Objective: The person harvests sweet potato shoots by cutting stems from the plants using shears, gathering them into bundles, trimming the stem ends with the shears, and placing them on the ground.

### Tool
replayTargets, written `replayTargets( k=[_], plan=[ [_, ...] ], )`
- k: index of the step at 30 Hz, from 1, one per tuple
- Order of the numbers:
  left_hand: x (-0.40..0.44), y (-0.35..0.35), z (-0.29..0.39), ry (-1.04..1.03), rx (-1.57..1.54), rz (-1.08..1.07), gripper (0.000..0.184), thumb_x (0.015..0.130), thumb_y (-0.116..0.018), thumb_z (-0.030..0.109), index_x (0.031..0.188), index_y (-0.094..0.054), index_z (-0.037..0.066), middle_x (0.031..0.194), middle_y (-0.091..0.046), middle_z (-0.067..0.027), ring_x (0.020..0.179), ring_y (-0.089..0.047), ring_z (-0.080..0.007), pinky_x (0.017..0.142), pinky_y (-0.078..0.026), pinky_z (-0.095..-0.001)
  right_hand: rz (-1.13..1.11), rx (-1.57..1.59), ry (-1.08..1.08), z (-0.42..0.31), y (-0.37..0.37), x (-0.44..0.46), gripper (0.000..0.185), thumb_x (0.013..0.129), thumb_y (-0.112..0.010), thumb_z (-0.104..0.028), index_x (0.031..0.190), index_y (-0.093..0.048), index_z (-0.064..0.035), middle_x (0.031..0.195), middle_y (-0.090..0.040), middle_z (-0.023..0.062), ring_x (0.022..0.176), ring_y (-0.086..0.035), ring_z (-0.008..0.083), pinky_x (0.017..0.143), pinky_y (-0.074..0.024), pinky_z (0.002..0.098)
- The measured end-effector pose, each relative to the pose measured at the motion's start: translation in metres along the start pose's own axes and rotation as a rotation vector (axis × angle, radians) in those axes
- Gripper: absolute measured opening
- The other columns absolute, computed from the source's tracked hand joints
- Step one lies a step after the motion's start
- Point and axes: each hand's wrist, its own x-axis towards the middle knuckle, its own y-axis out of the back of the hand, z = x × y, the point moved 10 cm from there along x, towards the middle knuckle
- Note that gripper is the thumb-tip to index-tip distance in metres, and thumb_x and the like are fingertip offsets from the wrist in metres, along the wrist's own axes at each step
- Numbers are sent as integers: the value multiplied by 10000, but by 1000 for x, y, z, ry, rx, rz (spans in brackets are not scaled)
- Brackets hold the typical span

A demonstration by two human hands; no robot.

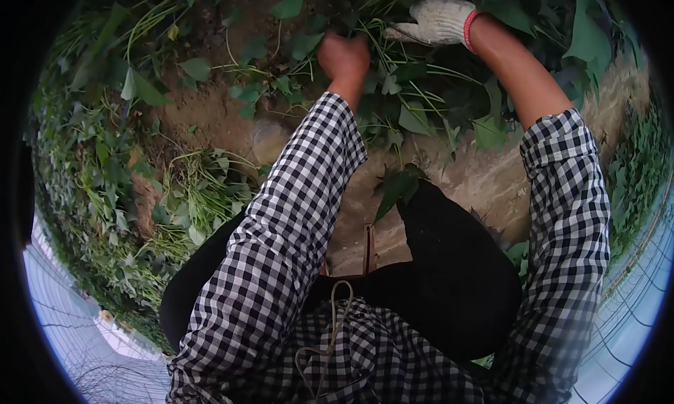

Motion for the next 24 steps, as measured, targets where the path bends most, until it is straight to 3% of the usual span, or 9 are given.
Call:
replayTargets(
  k=[6,9,11,15,18,19,22,24],
  plan=[
    [4,6,7,-2,38,-69,291,669,-653,125,937,-623,17,963,-641,-237,916,-604,-431,771,-495,-486,-113,22,-134,-18,29,-5,336,970,-410,-317,1271,-486,-189,944,-587,135,791,-608,313,693,-508,415],
    [5,6,2,-32,-25,-28,295,662,-652,120,932,-615,6,958,-641,-236,907,-600,-438,771,-492,-479,-7,-114,67,-26,15,-2,360,951,-442,-263,1297,-478,-170,917,-582,132,776,-604,300,680,-504,409],
    [4,11,-2,-130,-134,41,286,662,-644,114,918,-607,-8,951,-640,-241,903,-594,-446,774,-490,-469,-20,-171,102,-38,24,-7,376,940,-453,-232,1305,-472,-145,903,-577,130,773,-602,291,673,-502,407],
    [7,21,-3,-237,-244,135,333,644,-660,115,936,-590,-31,950,-644,-238,891,-608,-428,776,-490,-436,162,-228,100,-43,35,-25,345,956,-446,-285,1228,-508,-82,928,-584,142,836,-593,301,703,-505,397],
    [21,0,-35,-54,-248,-143,445,638,-690,162,1028,-597,-33,982,-654,-216,887,-629,-369,787,-486,-399,128,-81,38,-31,28,-30,374,966,-423,-360,1141,-549,-55,973,-593,155,899,-583,323,765,-498,403],
    [17,-4,-49,152,-315,-301,524,647,-709,223,1098,-604,-22,1027,-660,-177,905,-629,-296,805,-474,-363,117,7,42,-25,26,-31,408,964,-414,-397,1110,-561,-45,989,-596,158,916,-579,331,789,-492,408],
    [22,-14,-70,330,-406,-392,371,678,-745,104,1007,-642,-34,954,-666,-126,832,-627,-230,746,-495,-339,78,187,-46,-10,18,-38,471,950,-387,-460,1074,-586,-51,966,-604,161,911,-583,339,824,-472,429],
    [25,-16,-74,278,-425,-368,335,703,-716,71,1015,-645,-25,962,-669,-113,845,-628,-218,745,-496,-341,178,140,-15,-3,2,-35,406,955,-389,-413,1052,-594,-77,875,-604,157,823,-606,325,739,-499,425]
  ],
)
